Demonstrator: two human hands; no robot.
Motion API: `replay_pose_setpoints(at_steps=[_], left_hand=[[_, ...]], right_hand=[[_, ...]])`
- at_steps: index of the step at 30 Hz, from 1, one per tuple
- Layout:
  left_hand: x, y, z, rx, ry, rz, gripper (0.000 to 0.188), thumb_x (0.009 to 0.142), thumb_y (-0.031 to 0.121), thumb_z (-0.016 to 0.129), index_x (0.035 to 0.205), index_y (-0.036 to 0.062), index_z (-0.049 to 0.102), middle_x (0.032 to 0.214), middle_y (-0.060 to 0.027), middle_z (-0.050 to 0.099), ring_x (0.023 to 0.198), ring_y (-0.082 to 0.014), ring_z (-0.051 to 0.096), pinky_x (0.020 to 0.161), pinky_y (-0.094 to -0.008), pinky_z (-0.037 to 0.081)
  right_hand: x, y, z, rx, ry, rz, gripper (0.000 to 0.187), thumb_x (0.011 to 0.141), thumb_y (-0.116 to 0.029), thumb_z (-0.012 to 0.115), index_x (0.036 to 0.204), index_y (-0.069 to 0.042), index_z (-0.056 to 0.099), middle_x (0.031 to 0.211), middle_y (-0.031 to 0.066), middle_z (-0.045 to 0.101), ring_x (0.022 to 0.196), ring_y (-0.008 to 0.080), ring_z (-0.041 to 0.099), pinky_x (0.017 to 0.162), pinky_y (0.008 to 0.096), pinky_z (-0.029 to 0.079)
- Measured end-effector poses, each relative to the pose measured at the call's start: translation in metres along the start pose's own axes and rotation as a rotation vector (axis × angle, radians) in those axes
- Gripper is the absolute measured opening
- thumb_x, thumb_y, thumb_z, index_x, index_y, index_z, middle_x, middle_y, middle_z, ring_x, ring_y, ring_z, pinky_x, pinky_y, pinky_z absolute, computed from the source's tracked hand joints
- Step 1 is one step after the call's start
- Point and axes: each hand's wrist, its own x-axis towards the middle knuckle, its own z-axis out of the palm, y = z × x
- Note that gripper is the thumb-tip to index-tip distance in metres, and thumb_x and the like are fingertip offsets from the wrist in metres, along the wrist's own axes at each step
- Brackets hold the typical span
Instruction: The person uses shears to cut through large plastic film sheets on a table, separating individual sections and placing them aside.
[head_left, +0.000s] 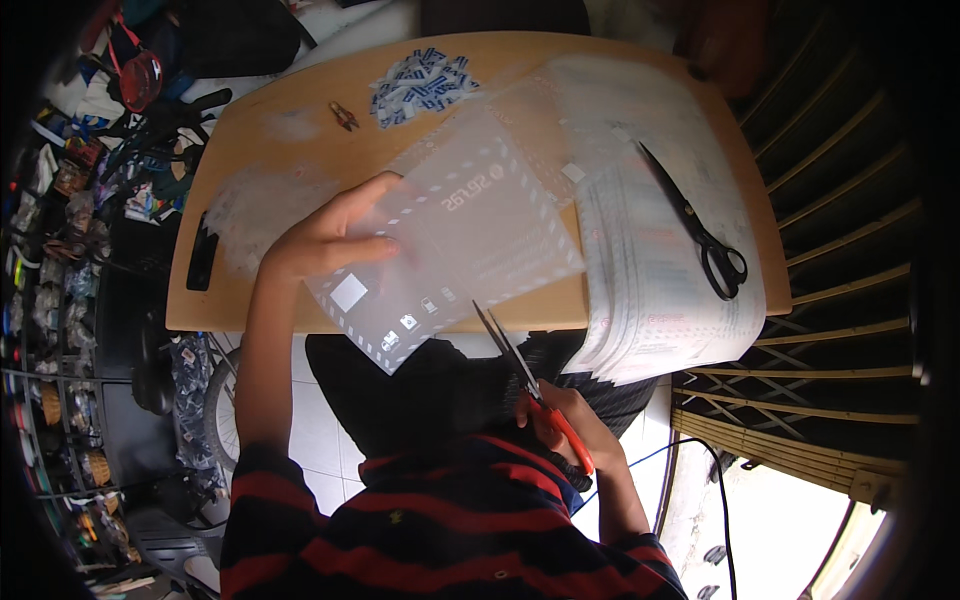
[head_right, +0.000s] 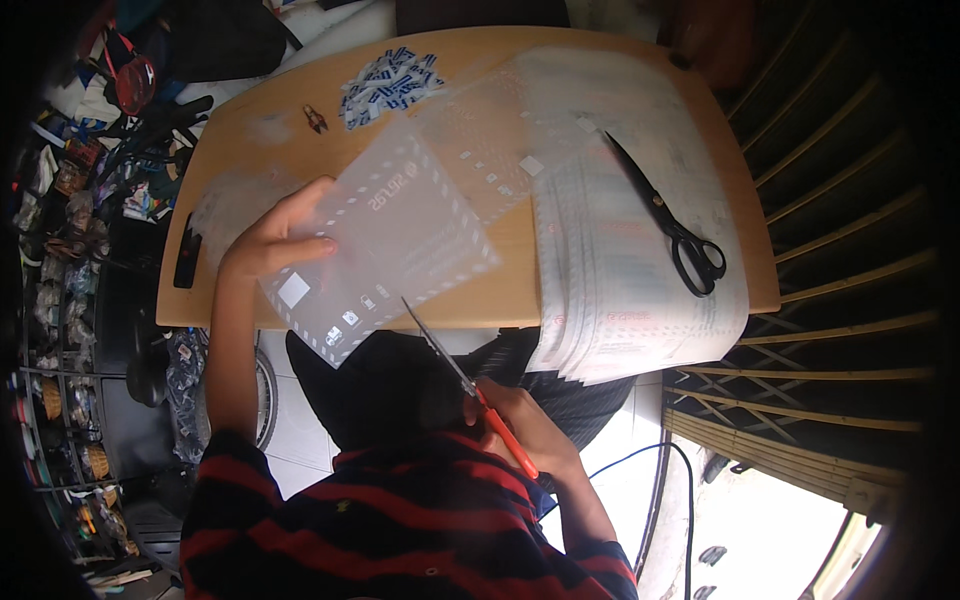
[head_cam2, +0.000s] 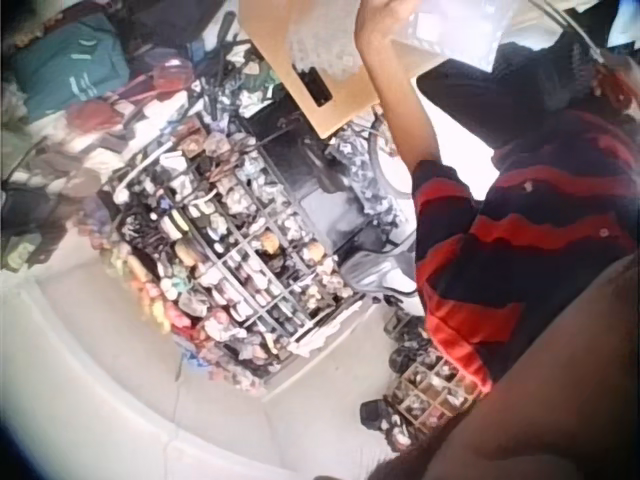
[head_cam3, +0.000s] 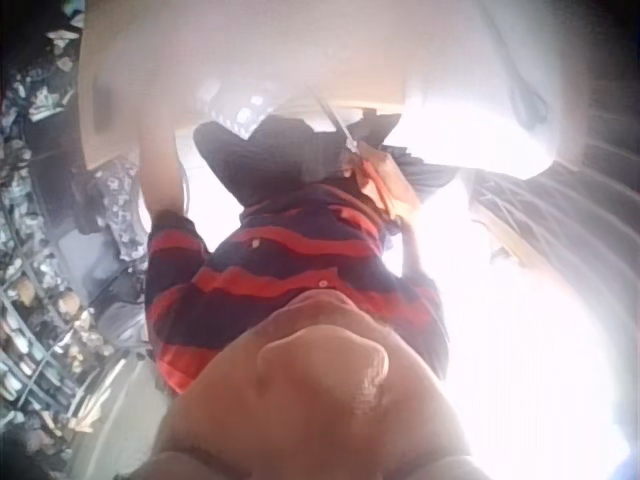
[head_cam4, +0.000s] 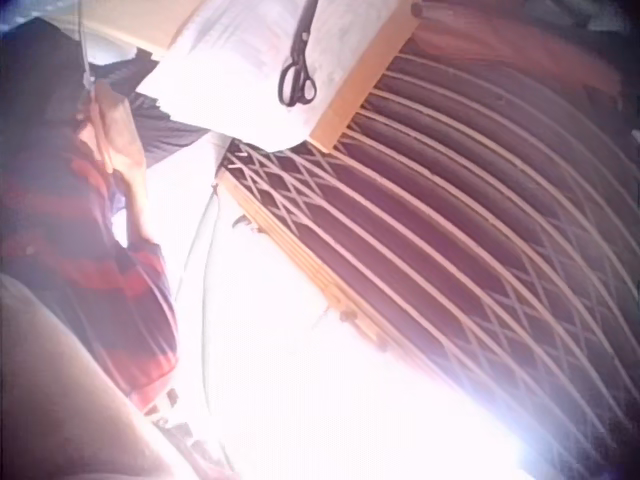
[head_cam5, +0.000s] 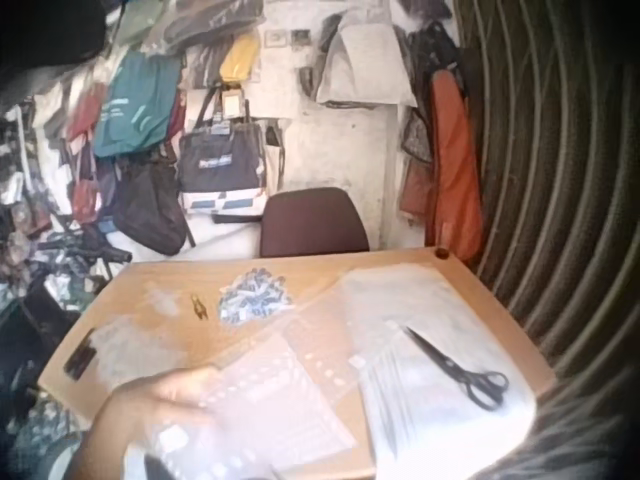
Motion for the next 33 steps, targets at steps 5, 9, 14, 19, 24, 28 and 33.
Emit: replay_pose_setpoints(at_steps=[5,9,14,19,24,28,33], left_hand=[[0.056,-0.027,-0.004,0.121,-0.230,-0.033,0.047,0.090,0.010,0.066,0.134,0.0002,0.051,0.121,-0.0088,0.063,0.107,-0.0112,0.059,0.094,-0.0277,0.046],[0.085,-0.044,-0.005,0.280,-0.257,-0.128,0.030,0.093,0.017,0.069,0.118,0.0026,0.062,0.105,-0.0085,0.070,0.089,-0.0107,0.064,0.080,-0.0271,0.050],[0.106,-0.021,0.007,0.523,-0.243,-0.153,0.024,0.092,0.024,0.072,0.098,0.0024,0.063,0.081,-0.0059,0.070,0.070,-0.0084,0.061,0.061,-0.0271,0.045],[0.120,-0.042,0.016,0.373,-0.131,0.052,0.019,0.094,0.020,0.070,0.095,0.0028,0.062,0.076,-0.0040,0.069,0.063,-0.0060,0.054,0.056,-0.0258,0.041],[0.120,-0.078,0.004,0.280,0.036,0.264,0.020,0.097,0.024,0.066,0.097,0.0046,0.062,0.068,-0.0043,0.065,0.058,-0.0104,0.051,0.058,-0.0297,0.043],[0.117,-0.079,0.006,0.198,0.009,0.298,0.020,0.097,0.023,0.067,0.097,0.0035,0.061,0.070,0.0012,0.057,0.062,-0.0054,0.048,0.059,-0.0239,0.040],[0.116,-0.075,0.005,0.148,0.108,0.448,0.021,0.097,0.024,0.067,0.100,0.0033,0.063,0.073,-0.0018,0.063,0.061,-0.0065,0.050,0.059,-0.0259,0.042]], right_hand=[[-0.005,0.014,-0.007,-0.027,0.074,0.039,0.075,0.087,-0.075,0.054,0.088,0.000,0.055,0.073,0.0114,0.057,0.062,0.0260,0.059,0.060,0.0355,0.046],[-0.009,0.026,0.001,-0.065,0.135,0.095,0.070,0.089,-0.070,0.058,0.085,0.000,0.055,0.072,0.0099,0.058,0.062,0.0237,0.060,0.060,0.0346,0.047],[-0.009,0.029,0.009,-0.069,0.139,0.177,0.066,0.091,-0.065,0.060,0.085,0.000,0.054,0.071,0.0095,0.057,0.062,0.0226,0.059,0.060,0.0348,0.047],[-0.002,0.022,0.014,-0.072,0.156,0.164,0.064,0.091,-0.063,0.061,0.085,0.000,0.051,0.069,0.0102,0.056,0.060,0.0255,0.057,0.060,0.0357,0.046],[-0.003,0.023,0.019,-0.089,0.141,0.227,0.060,0.093,-0.058,0.060,0.082,0.001,0.048,0.068,0.0122,0.055,0.060,0.0298,0.058,0.060,0.0373,0.047],[0.003,0.021,0.023,-0.100,0.187,0.278,0.062,0.093,-0.058,0.060,0.081,0.001,0.049,0.066,0.0119,0.054,0.059,0.0273,0.059,0.059,0.0368,0.047],[0.006,0.026,0.026,-0.095,0.204,0.199,0.067,0.092,-0.064,0.059,0.079,0.001,0.049,0.063,0.0110,0.054,0.056,0.0236,0.059,0.057,0.0356,0.046]])
